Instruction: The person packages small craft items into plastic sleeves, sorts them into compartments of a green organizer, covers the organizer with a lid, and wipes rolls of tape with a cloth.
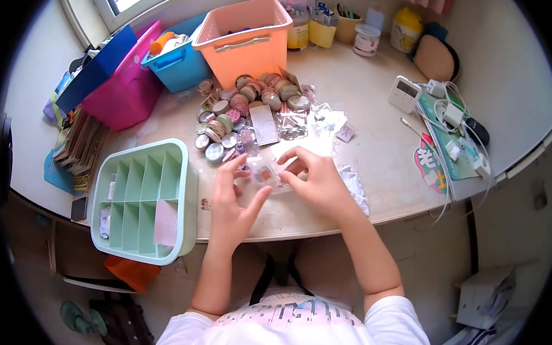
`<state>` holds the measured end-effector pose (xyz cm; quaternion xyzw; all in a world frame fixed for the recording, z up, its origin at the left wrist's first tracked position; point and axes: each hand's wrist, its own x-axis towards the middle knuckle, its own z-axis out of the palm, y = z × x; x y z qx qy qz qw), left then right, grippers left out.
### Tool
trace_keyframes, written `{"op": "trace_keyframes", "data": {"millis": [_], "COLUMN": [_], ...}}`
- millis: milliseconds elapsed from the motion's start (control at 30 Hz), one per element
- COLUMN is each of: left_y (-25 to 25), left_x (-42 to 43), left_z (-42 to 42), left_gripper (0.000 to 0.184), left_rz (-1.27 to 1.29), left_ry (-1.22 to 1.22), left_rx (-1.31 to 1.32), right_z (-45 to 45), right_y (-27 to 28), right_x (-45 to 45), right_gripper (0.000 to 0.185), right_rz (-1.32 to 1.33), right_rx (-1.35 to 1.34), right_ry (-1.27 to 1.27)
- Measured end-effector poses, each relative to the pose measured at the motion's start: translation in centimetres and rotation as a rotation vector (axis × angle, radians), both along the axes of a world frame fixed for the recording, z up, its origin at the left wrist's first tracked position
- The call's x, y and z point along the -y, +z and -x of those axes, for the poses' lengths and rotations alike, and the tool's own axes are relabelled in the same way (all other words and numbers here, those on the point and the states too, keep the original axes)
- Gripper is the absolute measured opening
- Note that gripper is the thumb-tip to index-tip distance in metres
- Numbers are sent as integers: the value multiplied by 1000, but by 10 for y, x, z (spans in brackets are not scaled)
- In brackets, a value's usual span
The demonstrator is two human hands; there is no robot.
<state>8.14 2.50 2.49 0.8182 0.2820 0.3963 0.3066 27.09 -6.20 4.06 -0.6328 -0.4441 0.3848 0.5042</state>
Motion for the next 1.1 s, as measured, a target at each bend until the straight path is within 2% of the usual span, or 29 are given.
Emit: {"op": "trace_keyframes", "data": {"millis": [67, 100, 200, 267, 300, 367, 433, 467, 533, 567, 633, 667, 833, 867, 933, 1000, 1067, 1100], "left_y": [-4, -9, -11, -15, -15, -15, -13, -11, -7, -6, -10, -12, -10, -9, -8, -10, -13, -15], "left_x": [-1, -4, -5, -7, -6, -5, -3, -2, -1, -2, -4, -5, -1, -2, 0, -2, -5, -6], "left_z": [1, 0, 0, 0, 0, -1, -1, -1, 0, 1, 2, 2, 4, 4, 3, 3, 3, 4], "left_gripper": [76, 76, 77, 77, 77, 77, 78, 78, 78, 77, 77, 76, 74, 74, 72, 71, 70, 70], "left_rz": [63, 30, 6, -100, -100, -63, 2, 65, 108, 148, 114, 85, 37, 37, 81, 64, 48, 47], "left_ry": [-37, -65, -105, -81, -83, -66, -67, -66, -57, -49, -46, -45, -64, -69, -109, -97, -74, -69], "left_rx": [-53, -71, -120, -155, -156, -134, -94, -55, -63, -70, -55, -42, -65, -64, -43, -46, -44, -43], "right_z": [13, 14, 3, -6, -8, -10, -7, -2, 13, 22, 44, 55, 42, 42, 47, 55, 62, 64], "right_y": [-11, -14, -21, -32, -33, -29, -14, -13, -8, -11, -27, -33, -35, -35, -33, -35, -47, -44], "right_x": [14, 20, 48, 60, 62, 60, 40, 25, -3, -10, -22, -23, 2, -2, -12, -17, -19, -18], "right_gripper": [28, 28, 36, 31, 25, 19, 10, 9, 10, 10, 11, 12, 18, 18, 21, 24, 27, 29], "right_rz": [-173, -170, -207, -181, -200, -217, -116, -196, -336, -337, -359, -392, -426, -425, -305, -251, -356, -394], "right_rx": [723, 722, 987, 1013, 917, 828, 684, 629, 692, 752, 892, 1006, 794, 797, 972, 1077, 1044, 994], "right_ry": [-280, -283, -543, -523, -492, -463, -420, -448, -435, -343, -200, -207, -195, -198, -392, -422, -226, -248]}}
